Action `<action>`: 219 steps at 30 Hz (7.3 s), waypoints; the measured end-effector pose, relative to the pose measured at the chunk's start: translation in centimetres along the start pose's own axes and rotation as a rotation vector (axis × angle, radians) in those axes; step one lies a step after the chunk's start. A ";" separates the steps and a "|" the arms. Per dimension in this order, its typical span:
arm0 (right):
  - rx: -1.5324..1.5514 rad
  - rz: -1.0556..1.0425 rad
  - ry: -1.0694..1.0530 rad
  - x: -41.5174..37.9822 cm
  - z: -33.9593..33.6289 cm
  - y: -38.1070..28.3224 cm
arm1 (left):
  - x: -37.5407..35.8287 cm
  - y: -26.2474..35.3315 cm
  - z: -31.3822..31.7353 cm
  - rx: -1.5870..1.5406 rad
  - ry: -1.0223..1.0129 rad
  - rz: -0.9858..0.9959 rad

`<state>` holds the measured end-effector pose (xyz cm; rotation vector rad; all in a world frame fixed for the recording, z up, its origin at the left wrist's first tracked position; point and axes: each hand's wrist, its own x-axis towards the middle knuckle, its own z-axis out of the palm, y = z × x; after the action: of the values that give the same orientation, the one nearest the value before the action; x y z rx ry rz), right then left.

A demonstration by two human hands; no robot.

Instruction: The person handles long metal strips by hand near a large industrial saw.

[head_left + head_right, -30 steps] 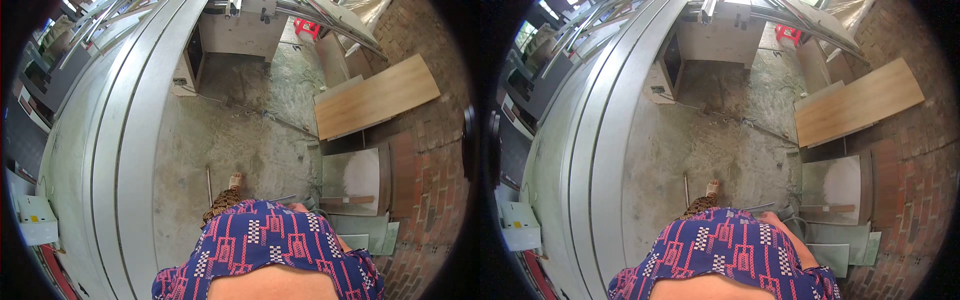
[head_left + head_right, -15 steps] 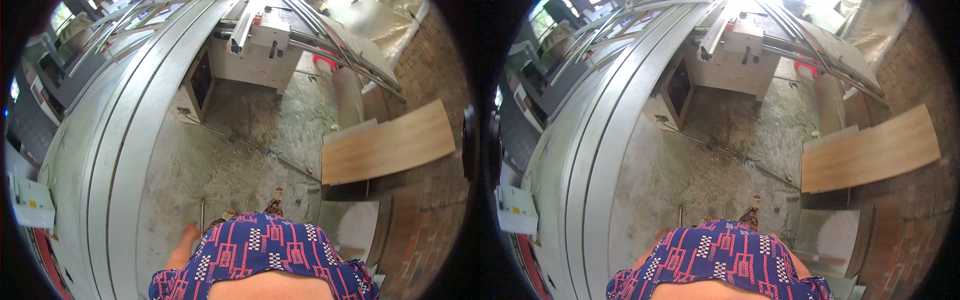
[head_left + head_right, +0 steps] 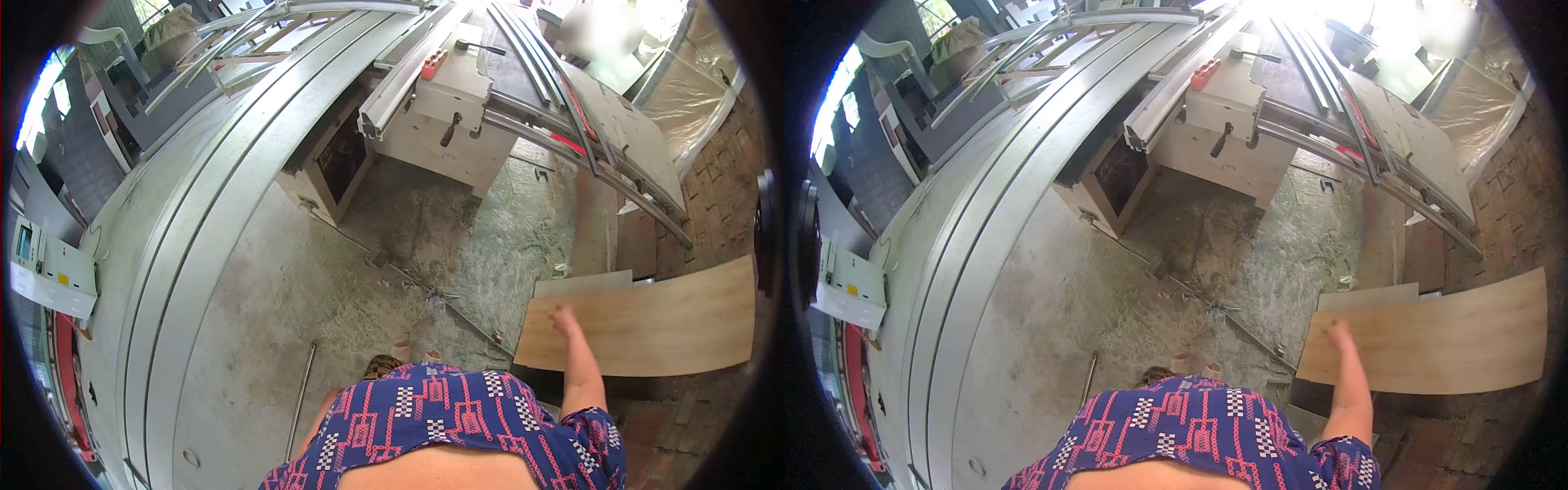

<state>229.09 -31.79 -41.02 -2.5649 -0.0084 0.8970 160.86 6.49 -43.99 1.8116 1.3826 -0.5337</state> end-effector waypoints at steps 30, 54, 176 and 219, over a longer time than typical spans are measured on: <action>-0.157 -0.230 0.607 27.4 -36.0 -28.5 | -4.1 23.9 3.0 -0.428 0.274 -0.516; 0.269 -0.467 0.045 17.7 -42.8 -38.6 | 0.4 46.4 -12.4 -0.211 0.288 0.065; 0.825 -0.363 -1.371 -48.2 1.3 -58.4 | -56.3 -12.7 -23.2 -1.407 1.777 -0.662; 0.611 -0.711 -0.337 -25.2 -4.5 -71.1 | -25.2 31.8 -33.3 -1.593 0.856 0.666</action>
<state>221.16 27.71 4.90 -1.6368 -0.6040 0.8507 178.47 13.89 4.93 0.8765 0.9230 1.4572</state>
